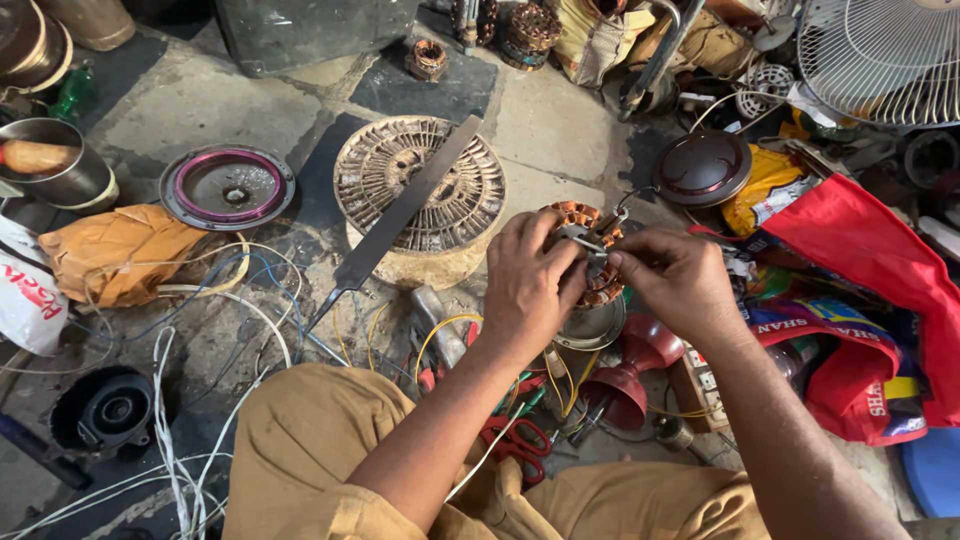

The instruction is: The person sits on the floor and works on a circular motor stator, stripping and inserting wires into slots, and using pliers to adjust connections. The person also handles a yellow wire and a small plastic bag during the process.

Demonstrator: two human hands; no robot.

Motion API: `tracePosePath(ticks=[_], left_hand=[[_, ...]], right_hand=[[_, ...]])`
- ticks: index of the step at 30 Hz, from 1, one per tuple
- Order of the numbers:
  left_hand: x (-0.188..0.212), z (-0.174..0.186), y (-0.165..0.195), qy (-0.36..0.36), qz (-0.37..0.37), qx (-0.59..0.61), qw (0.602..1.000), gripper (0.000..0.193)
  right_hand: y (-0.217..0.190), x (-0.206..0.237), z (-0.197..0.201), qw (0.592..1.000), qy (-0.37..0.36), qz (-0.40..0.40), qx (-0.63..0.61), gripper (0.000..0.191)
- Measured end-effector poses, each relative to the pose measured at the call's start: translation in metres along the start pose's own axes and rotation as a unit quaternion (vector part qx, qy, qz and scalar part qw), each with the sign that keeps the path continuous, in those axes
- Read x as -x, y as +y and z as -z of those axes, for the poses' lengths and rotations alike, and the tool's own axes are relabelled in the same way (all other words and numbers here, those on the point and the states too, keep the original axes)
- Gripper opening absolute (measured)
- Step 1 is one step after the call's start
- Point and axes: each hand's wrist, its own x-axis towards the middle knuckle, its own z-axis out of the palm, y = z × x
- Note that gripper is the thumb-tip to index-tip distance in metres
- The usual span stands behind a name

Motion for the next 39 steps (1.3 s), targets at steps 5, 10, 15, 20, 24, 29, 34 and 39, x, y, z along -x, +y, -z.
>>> tracePosePath(ticks=[5,10,15,20,24,29,34,39], left_hand=[[0.003,0.002,-0.002,-0.011,0.011,-0.015,1.000,0.024],[0.003,0.008,-0.002,-0.007,-0.006,-0.015,1.000,0.025],[0.002,0.017,0.001,-0.003,-0.066,-0.001,0.998,0.037],[0.000,0.024,0.002,-0.031,-0.073,-0.008,0.997,0.027],[0.000,0.030,0.003,-0.047,-0.070,-0.009,0.996,0.025],[-0.001,0.036,0.004,-0.051,-0.061,-0.016,0.997,0.020],[-0.003,0.042,-0.002,-0.076,-0.054,-0.026,0.995,0.016],[-0.001,0.050,-0.015,-0.034,-0.021,0.039,0.998,0.027]], right_hand=[[-0.001,0.002,-0.003,1.000,0.011,-0.005,0.011,0.018],[-0.007,0.009,-0.007,0.997,0.036,0.069,-0.006,0.018],[-0.010,0.016,-0.009,0.994,0.029,0.104,0.026,0.022],[-0.009,0.023,-0.016,0.986,0.075,0.140,0.055,0.025],[-0.008,0.038,-0.028,0.983,0.137,0.105,0.067,0.025],[-0.011,0.052,-0.046,0.977,0.162,0.116,0.076,0.029],[-0.017,0.053,-0.057,0.967,0.182,0.149,0.097,0.030],[-0.025,0.052,-0.063,0.965,0.194,0.155,0.088,0.029]])
